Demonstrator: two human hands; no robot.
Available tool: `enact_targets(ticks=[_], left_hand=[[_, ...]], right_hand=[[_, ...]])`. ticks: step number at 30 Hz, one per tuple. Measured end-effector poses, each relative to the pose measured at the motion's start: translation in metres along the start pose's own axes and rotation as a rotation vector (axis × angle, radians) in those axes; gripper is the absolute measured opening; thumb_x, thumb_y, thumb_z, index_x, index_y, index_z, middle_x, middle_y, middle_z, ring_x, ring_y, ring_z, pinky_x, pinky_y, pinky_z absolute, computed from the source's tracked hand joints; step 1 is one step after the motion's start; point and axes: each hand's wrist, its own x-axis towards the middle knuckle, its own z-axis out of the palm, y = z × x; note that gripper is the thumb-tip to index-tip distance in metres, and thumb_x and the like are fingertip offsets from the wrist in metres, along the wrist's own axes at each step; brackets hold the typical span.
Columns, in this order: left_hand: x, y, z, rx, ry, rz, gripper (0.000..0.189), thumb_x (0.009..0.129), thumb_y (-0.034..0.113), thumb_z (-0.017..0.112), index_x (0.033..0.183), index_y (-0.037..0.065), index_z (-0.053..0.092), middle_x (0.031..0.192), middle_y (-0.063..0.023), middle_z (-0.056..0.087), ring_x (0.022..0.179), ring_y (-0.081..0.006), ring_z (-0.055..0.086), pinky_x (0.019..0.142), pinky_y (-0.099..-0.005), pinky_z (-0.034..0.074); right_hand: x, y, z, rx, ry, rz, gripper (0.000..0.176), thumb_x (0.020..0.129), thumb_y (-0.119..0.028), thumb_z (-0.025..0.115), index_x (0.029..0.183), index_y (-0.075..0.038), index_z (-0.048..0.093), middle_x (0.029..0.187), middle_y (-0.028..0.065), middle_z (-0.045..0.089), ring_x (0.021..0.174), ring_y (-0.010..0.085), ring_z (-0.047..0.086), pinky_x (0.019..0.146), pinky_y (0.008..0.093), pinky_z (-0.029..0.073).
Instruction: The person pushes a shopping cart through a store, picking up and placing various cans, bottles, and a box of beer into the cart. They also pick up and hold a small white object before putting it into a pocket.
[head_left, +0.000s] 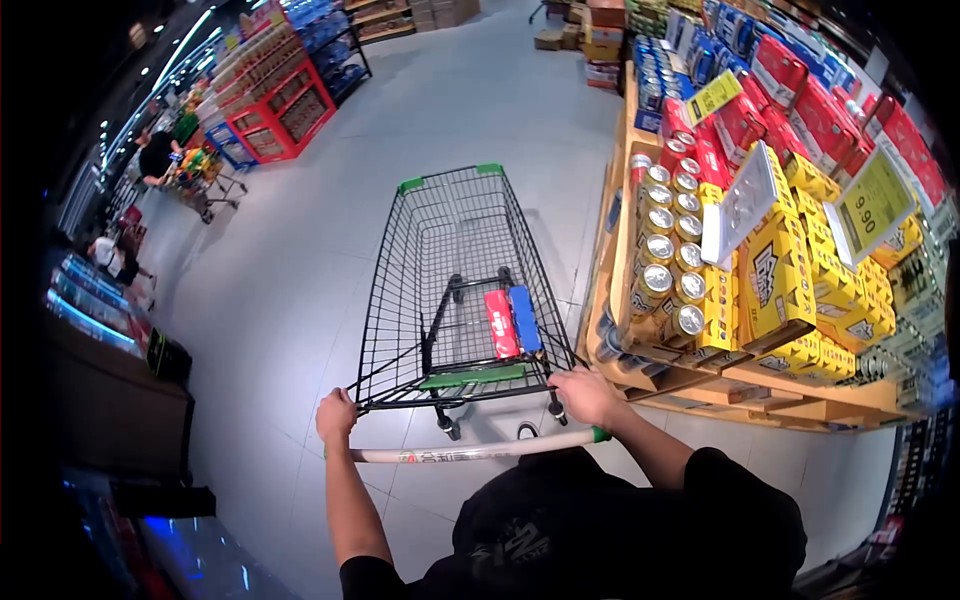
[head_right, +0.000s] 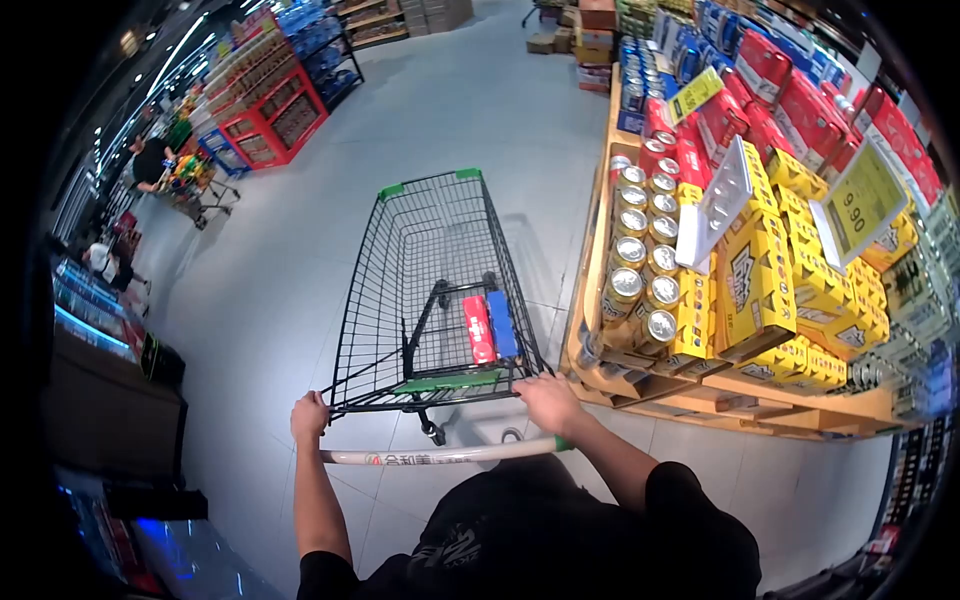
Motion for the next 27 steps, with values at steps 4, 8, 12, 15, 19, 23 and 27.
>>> enact_targets(ticks=[4, 8, 12, 15, 19, 23, 27], left_hand=[[0.067, 0.019, -0.015, -0.075, -0.053, 0.089, 0.04, 0.101, 0.032, 0.041, 0.097, 0.003, 0.069, 0.073, -0.0186, 0.069, 0.055, -0.0322, 0.067, 0.063, -0.0443, 0.056], [0.134, 0.034, -0.024, -0.065, -0.057, 0.139, 0.042, 0.101, 0.031, 0.04, 0.097, 0.002, 0.069, 0.073, -0.0202, 0.069, 0.055, -0.0344, 0.067, 0.062, -0.0454, 0.056], [0.206, 0.04, -0.031, 0.011, -0.077, 0.182, 0.041, 0.101, 0.033, 0.039, 0.1, 0.004, 0.069, 0.087, -0.0215, 0.07, 0.075, -0.0391, 0.069, 0.071, -0.049, 0.055], [0.265, 0.064, -0.035, 0.04, -0.069, 0.228, 0.041, 0.1, 0.035, 0.04, 0.103, 0.006, 0.069, 0.095, -0.0214, 0.071, 0.087, -0.0409, 0.068, 0.075, -0.0501, 0.055], [0.309, 0.08, -0.057, 0.155, -0.079, 0.271, 0.04, 0.099, 0.037, 0.042, 0.107, 0.008, 0.069, 0.1, -0.0211, 0.07, 0.094, -0.0415, 0.067, 0.08, -0.0508, 0.054], [0.364, 0.107, -0.045, 0.074, -0.09, 0.332, 0.044, 0.099, 0.038, 0.041, 0.109, 0.006, 0.068, 0.109, -0.0242, 0.067, 0.102, -0.0443, 0.064, 0.085, -0.0532, 0.052], [0.376, 0.144, -0.072, 0.131, -0.118, 0.327, 0.044, 0.099, 0.04, 0.042, 0.113, 0.008, 0.069, 0.111, -0.0215, 0.069, 0.105, -0.0422, 0.065, 0.091, -0.0497, 0.052]], right_hand=[[0.043, -0.002, -0.012, 0.027, 0.033, 0.054, 0.023, 0.086, -0.006, 0.055, 0.106, -0.013, 0.064, 0.105, 0.0077, 0.068, 0.107, 0.0287, 0.059, 0.092, 0.0459, 0.04], [0.084, -0.003, -0.006, 0.031, 0.127, 0.074, 0.018, 0.09, -0.017, 0.058, 0.105, -0.014, 0.066, 0.101, 0.006, 0.067, 0.103, 0.0282, 0.061, 0.088, 0.0439, 0.043], [0.122, -0.014, -0.002, 0.087, 0.203, 0.092, 0.022, 0.088, -0.014, 0.056, 0.104, -0.012, 0.071, 0.099, 0.0089, 0.069, 0.101, 0.0284, 0.064, 0.085, 0.044, 0.047], [0.157, -0.029, -0.024, 0.08, 0.137, 0.257, 0.028, 0.085, -0.01, 0.052, 0.105, -0.01, 0.072, 0.1, 0.0112, 0.07, 0.1, 0.0294, 0.065, 0.085, 0.0438, 0.049], [0.181, -0.049, -0.047, 0.203, 0.159, 0.327, 0.035, 0.082, -0.009, 0.05, 0.109, -0.011, 0.072, 0.107, 0.0124, 0.071, 0.1, 0.0324, 0.065, 0.089, 0.044, 0.05], [0.214, -0.048, -0.057, 0.177, 0.36, 0.238, 0.027, 0.081, -0.008, 0.051, 0.098, -0.006, 0.072, 0.096, 0.0171, 0.07, 0.091, 0.0378, 0.065, 0.083, 0.0458, 0.052], [0.236, -0.036, -0.066, 0.125, 0.462, 0.158, 0.027, 0.075, -0.001, 0.054, 0.098, -0.004, 0.067, 0.1, 0.0181, 0.068, 0.1, 0.0377, 0.062, 0.09, 0.0447, 0.05]])
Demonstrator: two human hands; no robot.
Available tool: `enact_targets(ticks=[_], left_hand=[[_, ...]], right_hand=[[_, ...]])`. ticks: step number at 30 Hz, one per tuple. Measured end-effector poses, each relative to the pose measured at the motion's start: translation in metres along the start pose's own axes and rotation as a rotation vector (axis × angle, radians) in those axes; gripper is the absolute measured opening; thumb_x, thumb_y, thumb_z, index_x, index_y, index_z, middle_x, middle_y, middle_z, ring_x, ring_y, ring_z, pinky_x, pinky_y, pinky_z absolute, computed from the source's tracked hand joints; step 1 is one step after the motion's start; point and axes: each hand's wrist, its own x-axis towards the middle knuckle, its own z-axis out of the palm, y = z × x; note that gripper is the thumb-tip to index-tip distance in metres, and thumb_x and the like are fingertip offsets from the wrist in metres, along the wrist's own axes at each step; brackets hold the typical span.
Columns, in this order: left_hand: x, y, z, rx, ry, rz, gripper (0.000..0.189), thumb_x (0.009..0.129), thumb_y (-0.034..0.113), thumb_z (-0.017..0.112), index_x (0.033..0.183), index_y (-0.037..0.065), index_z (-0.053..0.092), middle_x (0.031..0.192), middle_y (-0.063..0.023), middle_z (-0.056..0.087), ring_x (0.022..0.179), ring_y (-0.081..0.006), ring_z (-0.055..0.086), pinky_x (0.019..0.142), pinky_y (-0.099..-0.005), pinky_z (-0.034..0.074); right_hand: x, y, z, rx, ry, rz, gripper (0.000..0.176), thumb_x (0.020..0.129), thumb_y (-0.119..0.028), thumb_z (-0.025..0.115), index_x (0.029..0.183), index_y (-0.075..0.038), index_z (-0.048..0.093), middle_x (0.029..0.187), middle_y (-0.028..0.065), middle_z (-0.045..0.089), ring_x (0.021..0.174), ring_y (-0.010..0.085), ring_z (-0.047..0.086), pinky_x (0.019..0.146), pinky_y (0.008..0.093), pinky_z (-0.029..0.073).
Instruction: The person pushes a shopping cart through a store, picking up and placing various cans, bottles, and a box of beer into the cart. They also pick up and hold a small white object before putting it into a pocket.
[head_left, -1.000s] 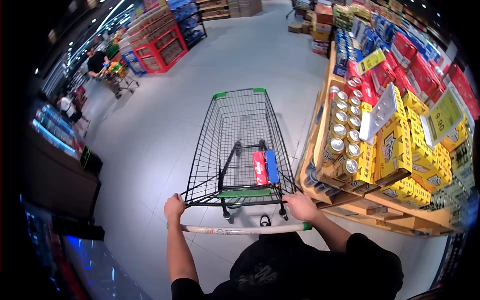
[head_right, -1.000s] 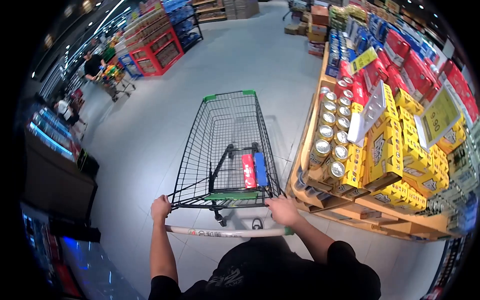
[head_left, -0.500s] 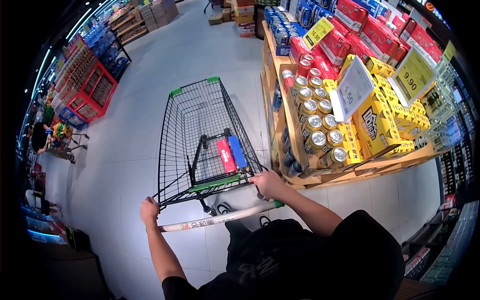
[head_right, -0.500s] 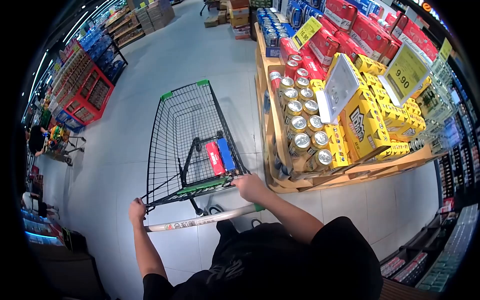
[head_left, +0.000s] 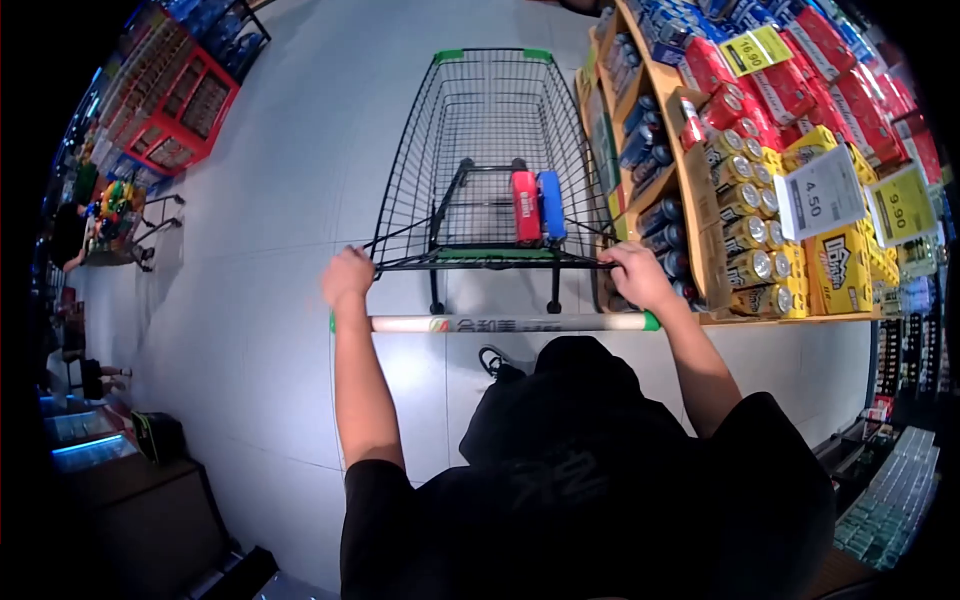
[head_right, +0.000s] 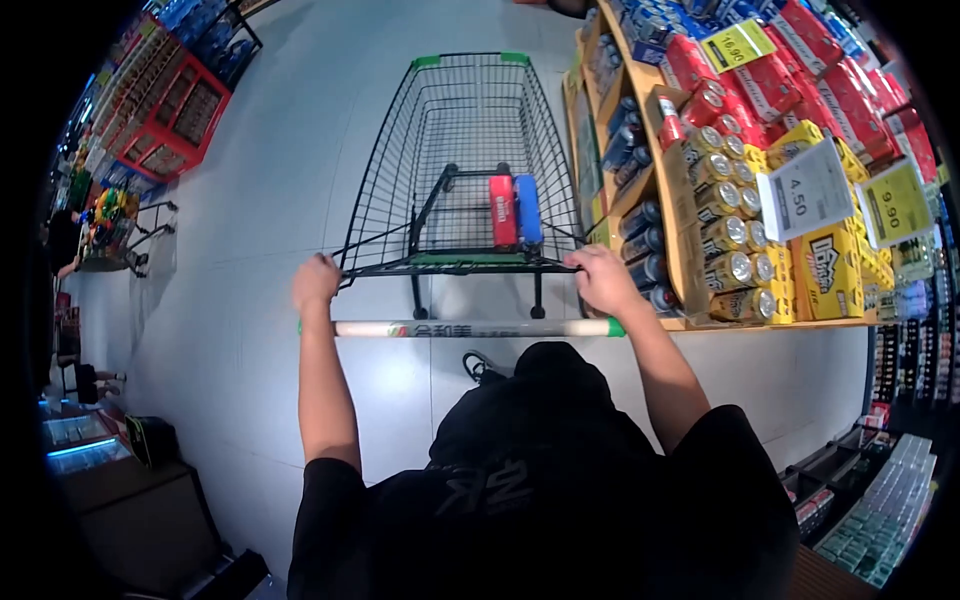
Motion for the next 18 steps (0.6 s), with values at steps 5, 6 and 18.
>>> enact_targets(ticks=[5, 6, 18], left_hand=[[0.025, 0.032, -0.016, -0.032, -0.001, -0.015, 0.041, 0.1, 0.037, 0.041, 0.113, 0.01, 0.069, 0.111, -0.0183, 0.07, 0.105, -0.0383, 0.066, 0.089, -0.046, 0.052], [0.032, 0.036, -0.018, -0.029, 0.002, -0.018, 0.041, 0.1, 0.036, 0.04, 0.113, 0.01, 0.069, 0.111, -0.018, 0.07, 0.105, -0.038, 0.067, 0.089, -0.0456, 0.052], [0.111, 0.107, -0.032, -0.003, 0.062, 0.014, 0.038, 0.099, 0.035, 0.043, 0.101, 0.008, 0.069, 0.096, -0.0199, 0.072, 0.09, -0.039, 0.07, 0.081, -0.0487, 0.054]], right_hand=[[0.033, 0.016, 0.001, -0.13, 0.167, 0.082, 0.033, 0.074, -0.002, 0.059, 0.107, -0.005, 0.065, 0.12, 0.0174, 0.06, 0.122, 0.0367, 0.05, 0.106, 0.044, 0.04], [0.041, 0.022, 0.001, -0.095, 0.197, 0.125, 0.035, 0.074, -0.002, 0.06, 0.109, -0.005, 0.065, 0.122, 0.0178, 0.058, 0.124, 0.0366, 0.049, 0.107, 0.0438, 0.039], [0.284, 0.162, 0.1, 0.224, 0.075, 0.678, 0.071, 0.075, -0.033, 0.073, 0.132, 0.002, 0.05, 0.128, 0.0283, 0.056, 0.121, 0.0399, 0.055, 0.101, 0.042, 0.045]])
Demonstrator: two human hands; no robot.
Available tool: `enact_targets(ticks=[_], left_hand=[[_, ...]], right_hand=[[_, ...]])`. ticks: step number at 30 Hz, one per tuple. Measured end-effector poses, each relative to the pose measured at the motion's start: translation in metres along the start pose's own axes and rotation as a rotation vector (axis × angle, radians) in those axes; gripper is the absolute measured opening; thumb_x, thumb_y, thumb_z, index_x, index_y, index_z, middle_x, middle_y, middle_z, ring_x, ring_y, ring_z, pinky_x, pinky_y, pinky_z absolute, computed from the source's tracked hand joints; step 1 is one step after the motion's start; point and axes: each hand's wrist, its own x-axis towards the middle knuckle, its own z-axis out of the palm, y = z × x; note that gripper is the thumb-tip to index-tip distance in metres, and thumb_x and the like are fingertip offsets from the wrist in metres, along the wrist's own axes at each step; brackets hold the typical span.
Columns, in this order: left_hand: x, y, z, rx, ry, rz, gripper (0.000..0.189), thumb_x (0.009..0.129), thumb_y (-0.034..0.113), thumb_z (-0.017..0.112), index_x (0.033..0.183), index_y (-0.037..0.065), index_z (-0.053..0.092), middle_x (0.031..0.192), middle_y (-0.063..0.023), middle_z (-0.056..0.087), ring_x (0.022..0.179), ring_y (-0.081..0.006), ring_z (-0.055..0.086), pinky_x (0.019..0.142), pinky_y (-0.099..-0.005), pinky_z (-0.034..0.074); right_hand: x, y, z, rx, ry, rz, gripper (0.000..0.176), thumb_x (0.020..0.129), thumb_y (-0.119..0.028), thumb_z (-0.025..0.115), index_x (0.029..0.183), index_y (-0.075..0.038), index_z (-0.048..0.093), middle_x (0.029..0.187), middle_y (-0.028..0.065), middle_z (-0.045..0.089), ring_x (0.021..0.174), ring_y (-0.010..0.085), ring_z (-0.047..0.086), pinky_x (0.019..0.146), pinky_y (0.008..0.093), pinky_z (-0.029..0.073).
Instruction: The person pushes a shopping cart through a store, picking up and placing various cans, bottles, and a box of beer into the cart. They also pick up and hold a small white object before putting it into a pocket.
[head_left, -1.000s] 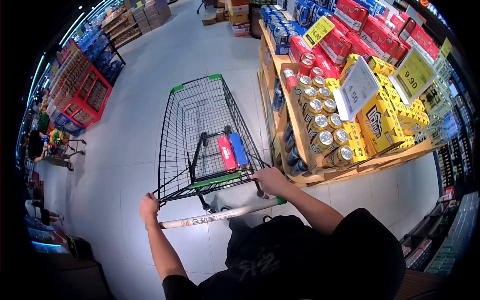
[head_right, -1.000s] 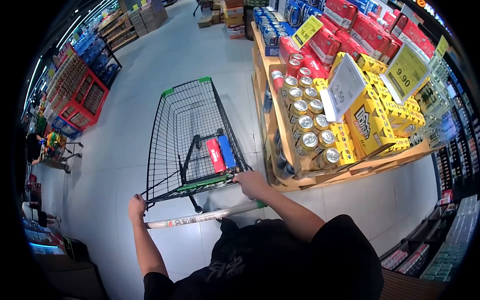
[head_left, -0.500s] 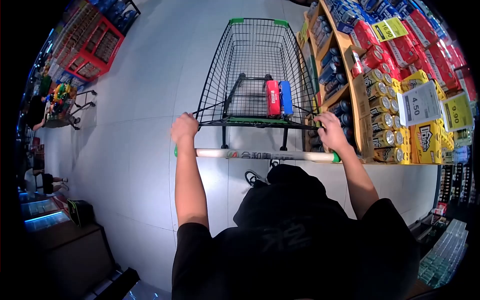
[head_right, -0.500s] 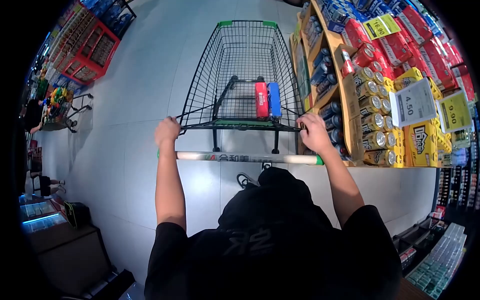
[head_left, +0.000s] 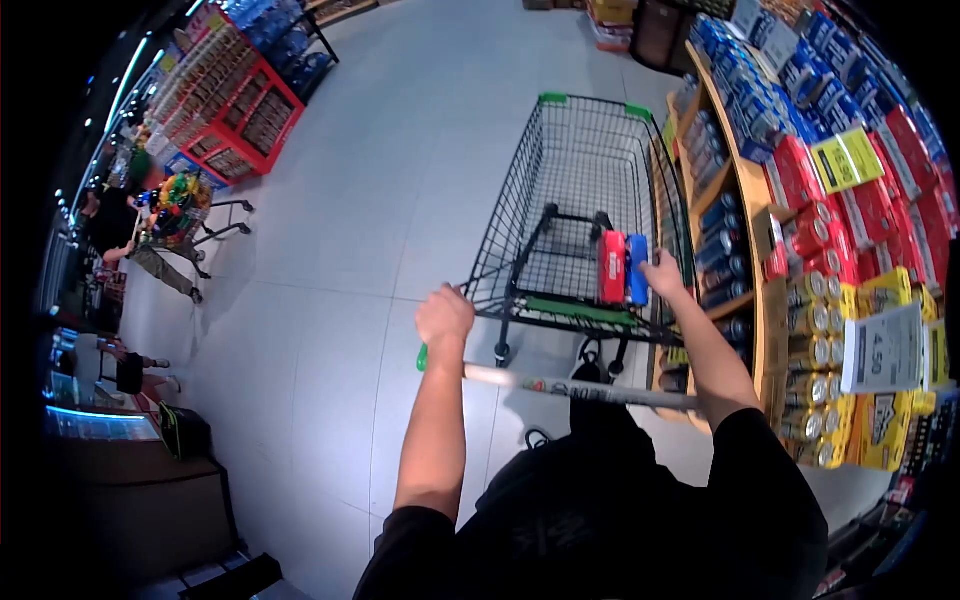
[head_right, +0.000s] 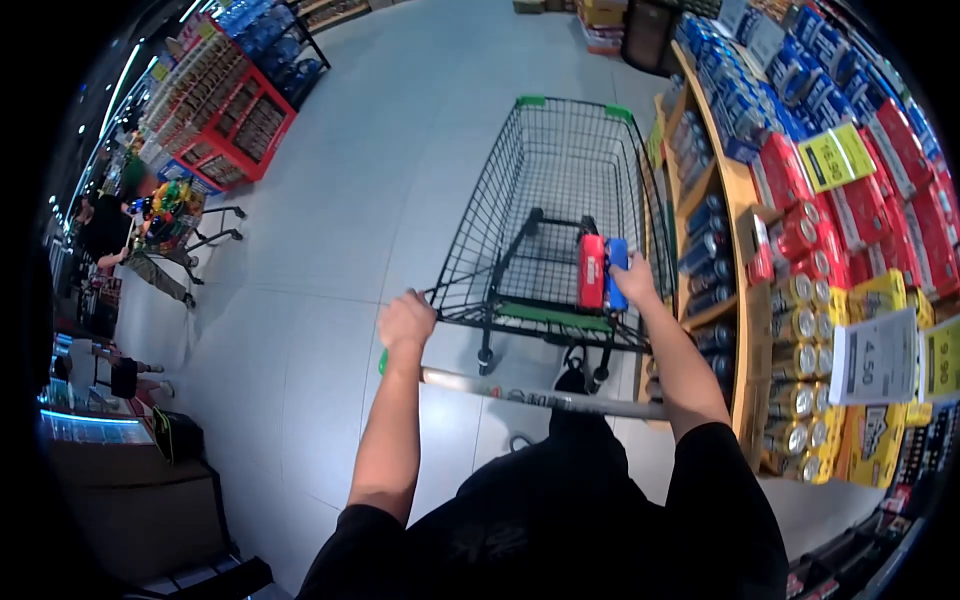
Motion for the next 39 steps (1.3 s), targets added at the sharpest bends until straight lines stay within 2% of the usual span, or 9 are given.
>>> enact_targets(ticks=[2, 8, 12, 18, 22, 27, 31, 34, 39], left_hand=[[0.012, 0.014, -0.01, 0.019, -0.025, -0.007, 0.037, 0.099, 0.035, 0.043, 0.099, 0.007, 0.069, 0.092, -0.0202, 0.072, 0.088, -0.0391, 0.07, 0.079, -0.0485, 0.055], [0.053, 0.056, -0.02, 0.078, -0.029, -0.034, 0.036, 0.098, 0.034, 0.044, 0.095, 0.007, 0.068, 0.084, -0.0203, 0.072, 0.078, -0.0388, 0.071, 0.073, -0.0488, 0.056], [0.075, 0.082, -0.03, 0.106, -0.023, -0.023, 0.033, 0.098, 0.032, 0.046, 0.089, 0.007, 0.066, 0.078, -0.0211, 0.07, 0.071, -0.0396, 0.07, 0.069, -0.0496, 0.056], [0.101, 0.1, -0.039, 0.109, -0.022, -0.001, 0.027, 0.097, 0.029, 0.048, 0.09, 0.007, 0.062, 0.069, -0.0199, 0.068, 0.062, -0.0404, 0.067, 0.061, -0.0502, 0.055], [0.115, 0.115, -0.045, 0.119, -0.039, -0.008, 0.027, 0.098, 0.029, 0.047, 0.09, 0.007, 0.061, 0.069, -0.0188, 0.068, 0.062, -0.0401, 0.068, 0.061, -0.0507, 0.055], [0.127, 0.127, -0.047, 0.111, -0.032, -0.008, 0.026, 0.097, 0.03, 0.048, 0.09, 0.008, 0.06, 0.068, -0.0194, 0.067, 0.062, -0.0412, 0.067, 0.059, -0.0504, 0.054], [0.134, 0.131, -0.05, 0.082, -0.048, -0.024, 0.026, 0.098, 0.029, 0.048, 0.092, 0.008, 0.06, 0.07, -0.0196, 0.068, 0.063, -0.0414, 0.067, 0.06, -0.0507, 0.054], [0.136, 0.138, -0.055, 0.074, -0.07, -0.039, 0.025, 0.098, 0.029, 0.048, 0.093, 0.007, 0.059, 0.071, -0.0199, 0.068, 0.064, -0.0423, 0.066, 0.062, -0.0517, 0.053], [0.14, 0.14, -0.049, 0.085, -0.108, -0.031, 0.025, 0.098, 0.029, 0.047, 0.094, 0.006, 0.057, 0.072, -0.0192, 0.068, 0.064, -0.0424, 0.066, 0.063, -0.0526, 0.053]], right_hand=[[0.038, 0.01, 0.024, -0.215, 0.026, -0.12, 0.069, 0.075, -0.033, 0.073, 0.131, 0.002, 0.05, 0.128, 0.0285, 0.054, 0.12, 0.0423, 0.053, 0.103, 0.044, 0.045], [0.144, 0.018, 0.074, -0.117, -0.247, 0.32, 0.072, 0.077, -0.035, 0.073, 0.134, 0.0, 0.047, 0.136, 0.0271, 0.05, 0.128, 0.0401, 0.049, 0.105, 0.0444, 0.043], [0.159, 0.004, 0.097, -0.2, -0.066, 0.578, 0.081, 0.076, -0.036, 0.076, 0.14, -0.002, 0.041, 0.142, 0.0184, 0.04, 0.136, 0.0349, 0.038, 0.107, 0.0466, 0.04], [0.171, -0.032, 0.109, -0.351, 0.27, 0.59, 0.093, 0.074, -0.038, 0.079, 0.146, -0.001, 0.033, 0.144, 0.0158, 0.038, 0.137, 0.0334, 0.034, 0.112, 0.0459, 0.032], [0.172, -0.038, 0.115, -0.475, 0.172, 0.42, 0.096, 0.073, -0.036, 0.082, 0.148, -0.002, 0.031, 0.148, 0.016, 0.035, 0.139, 0.0327, 0.032, 0.111, 0.0445, 0.032], [0.182, -0.032, 0.121, -0.512, 0.188, 0.377, 0.093, 0.073, -0.034, 0.084, 0.145, -0.003, 0.033, 0.136, 0.0136, 0.046, 0.121, 0.0305, 0.047, 0.101, 0.0422, 0.04], [0.192, -0.037, 0.122, -0.466, 0.177, 0.369, 0.094, 0.072, -0.03, 0.085, 0.145, -0.003, 0.031, 0.139, 0.0148, 0.045, 0.118, 0.0327, 0.052, 0.096, 0.043, 0.047], [0.207, -0.004, 0.152, -0.41, 0.189, 0.249, 0.099, 0.075, -0.029, 0.083, 0.15, -0.004, 0.024, 0.144, 0.0161, 0.041, 0.116, 0.0357, 0.057, 0.094, 0.0452, 0.051], [0.212, -0.026, 0.13, -0.316, 0.054, 0.341, 0.108, 0.079, -0.028, 0.08, 0.156, -0.011, 0.006, 0.148, 0.0184, 0.038, 0.111, 0.0392, 0.061, 0.09, 0.0474, 0.054]])
